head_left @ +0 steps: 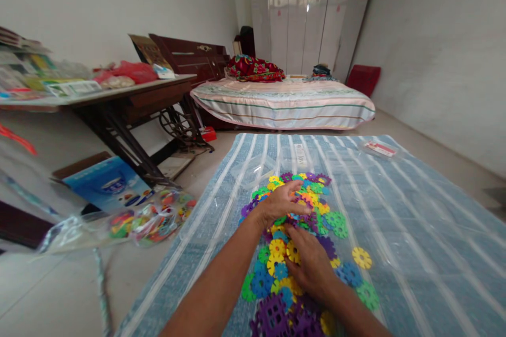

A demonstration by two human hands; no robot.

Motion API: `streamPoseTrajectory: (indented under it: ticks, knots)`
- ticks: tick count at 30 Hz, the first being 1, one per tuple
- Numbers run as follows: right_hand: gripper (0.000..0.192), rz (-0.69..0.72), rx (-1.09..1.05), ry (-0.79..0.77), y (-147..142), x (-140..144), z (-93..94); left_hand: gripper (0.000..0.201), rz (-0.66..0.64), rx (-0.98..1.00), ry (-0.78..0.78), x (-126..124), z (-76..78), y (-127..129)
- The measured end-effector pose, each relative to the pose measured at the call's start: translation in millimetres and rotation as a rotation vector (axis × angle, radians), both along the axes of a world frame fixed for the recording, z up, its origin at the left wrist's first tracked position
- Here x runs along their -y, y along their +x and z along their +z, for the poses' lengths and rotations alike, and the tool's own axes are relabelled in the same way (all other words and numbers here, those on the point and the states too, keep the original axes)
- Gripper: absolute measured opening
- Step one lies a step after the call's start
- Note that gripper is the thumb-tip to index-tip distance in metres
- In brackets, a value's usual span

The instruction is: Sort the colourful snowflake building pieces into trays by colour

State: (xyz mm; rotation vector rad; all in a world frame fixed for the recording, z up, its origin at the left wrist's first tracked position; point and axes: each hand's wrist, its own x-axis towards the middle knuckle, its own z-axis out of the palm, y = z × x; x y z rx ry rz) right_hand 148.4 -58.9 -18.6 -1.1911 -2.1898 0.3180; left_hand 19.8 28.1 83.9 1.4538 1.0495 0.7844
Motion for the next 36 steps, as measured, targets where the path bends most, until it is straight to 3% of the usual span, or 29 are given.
streamPoseTrajectory:
  ticks: [4,7,11,14,15,17,21,26,30,36]
  knots:
    - [0.056,0.055,0.016,-0.024,-17,-5,19.0,0.061,0.041,0.002,0.044,-3,7.3,3]
    - [0.060,0.108,-0.002,-0.005,-21,-3,32.0,0.056,0.128,-0.063,0.080,1,11.4,-8]
    - [0.061,0.142,0.005,0.037,-1,14,36.6,0.050,0.228,-0.320,0.177,32,10.4,-36]
    - [0.062,0.110,0.050,0.040,31,33,21.5,0.050,0.208,-0.541,0.264,79,0.0,-56]
    - [0.064,0.107,0.069,0.049,42,39,12.8,0.056,0.216,-0.595,0.294,97,-6.0,-61]
    - [0.072,0.145,0.112,0.088,60,49,-6.7,0.078,0.098,-0.657,0.347,130,-21.1,-67]
    - [0.061,0.159,0.214,0.135,69,60,-32.2,0.102,0.008,-0.757,0.437,168,-55.0,-61]
    - [0.074,0.144,0.159,0.049,51,50,-17.3,0.083,0.067,-0.814,0.541,154,-77.4,-42]
    - [0.062,0.068,0.092,0.041,43,25,-2.7,0.070,0.145,-0.801,0.642,123,-81.2,-32]
    - [0.044,-0.010,-0.092,0.145,39,-21,-2.5,0.064,0.285,-0.778,0.824,73,-89.7,-22]
